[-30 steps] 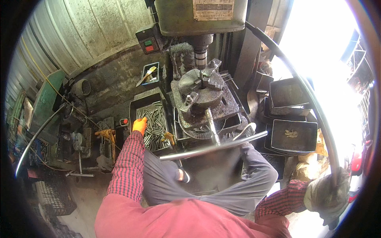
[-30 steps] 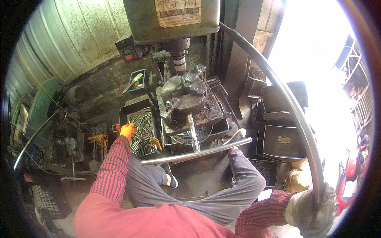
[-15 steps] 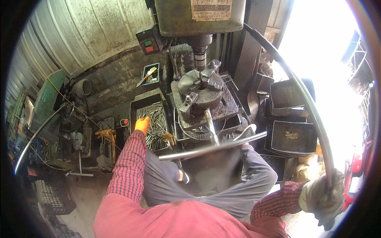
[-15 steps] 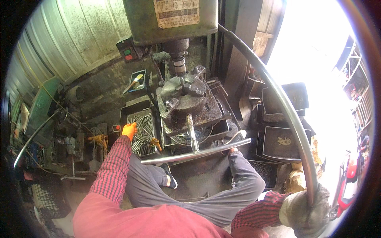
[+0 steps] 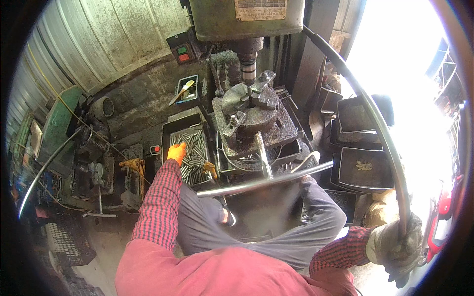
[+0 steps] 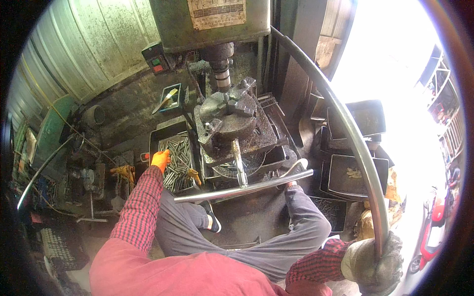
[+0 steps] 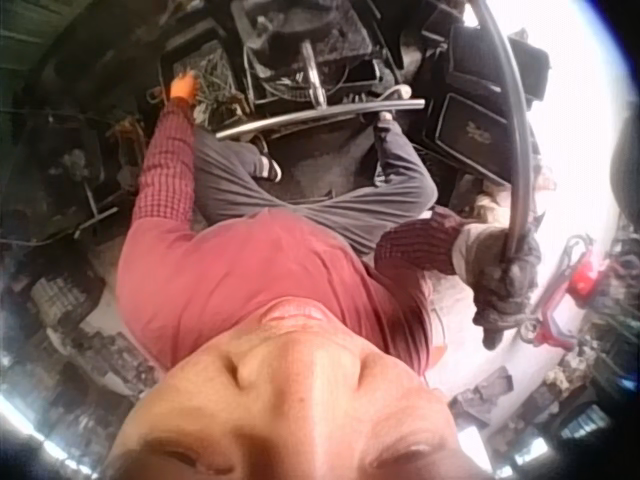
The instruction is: The person sits on the floor and repeatedly picks small metal parts from a tray, places them into a drill press vise, operates the machine to drill them, then removes and returns the parts to the tray. The cycle continues for the duration of the clip.
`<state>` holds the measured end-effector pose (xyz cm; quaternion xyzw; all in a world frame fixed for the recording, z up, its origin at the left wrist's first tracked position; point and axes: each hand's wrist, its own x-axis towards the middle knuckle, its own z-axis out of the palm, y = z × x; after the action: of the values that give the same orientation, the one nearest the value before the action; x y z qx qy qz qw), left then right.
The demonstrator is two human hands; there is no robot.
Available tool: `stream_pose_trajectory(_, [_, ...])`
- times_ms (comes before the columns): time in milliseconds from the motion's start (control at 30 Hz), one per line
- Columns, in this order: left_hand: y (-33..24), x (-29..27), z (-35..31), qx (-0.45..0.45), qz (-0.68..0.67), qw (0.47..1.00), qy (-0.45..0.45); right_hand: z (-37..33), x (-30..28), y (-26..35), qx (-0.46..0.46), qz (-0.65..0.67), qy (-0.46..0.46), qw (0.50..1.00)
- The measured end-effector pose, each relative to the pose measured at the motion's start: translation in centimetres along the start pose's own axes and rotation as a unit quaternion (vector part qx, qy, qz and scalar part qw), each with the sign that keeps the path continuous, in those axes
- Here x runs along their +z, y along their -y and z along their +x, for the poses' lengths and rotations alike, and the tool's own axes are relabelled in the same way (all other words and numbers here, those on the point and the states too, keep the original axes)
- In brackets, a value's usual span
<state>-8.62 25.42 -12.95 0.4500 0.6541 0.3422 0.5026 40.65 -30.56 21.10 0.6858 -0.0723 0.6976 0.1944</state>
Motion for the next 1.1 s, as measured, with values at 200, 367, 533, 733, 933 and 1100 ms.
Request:
stream_pose_trajectory(200, [0.4,-0.2,0.3,0.007,0.006,1.0,0.001,-0.3,-0.3,0.1,0.009,-0.001,0.003,1.0])
stream_pose_trajectory(367, [0.7,-0.4,0.8,0.012,-0.013,1.0,0.017,-0.5,-0.6,0.3,0.01,-0.004,0.002,1.0])
stream_pose_trajectory(533, [1.0,-0.4,1.0,0.015,-0.033,0.999,0.016,-0.6,-0.9,0.3,0.007,-0.008,0.004,1.0])
stream_pose_trajectory(733, [0.7,-0.5,0.7,0.012,-0.039,0.999,0.026,-0.4,-1.3,0.5,0.003,-0.018,0.007,1.0])
stream_pose_trajectory(933, [-0.5,0.0,-0.4,0.015,-0.013,1.0,0.008,1.8,-1.3,0.6,0.008,-0.044,-0.005,0.999])
stream_pose_trajectory(1100, [-1.3,0.7,-1.0,0.016,-0.01,1.0,0.002,4.0,-1.4,0.8,0.012,-0.076,-0.024,0.997])
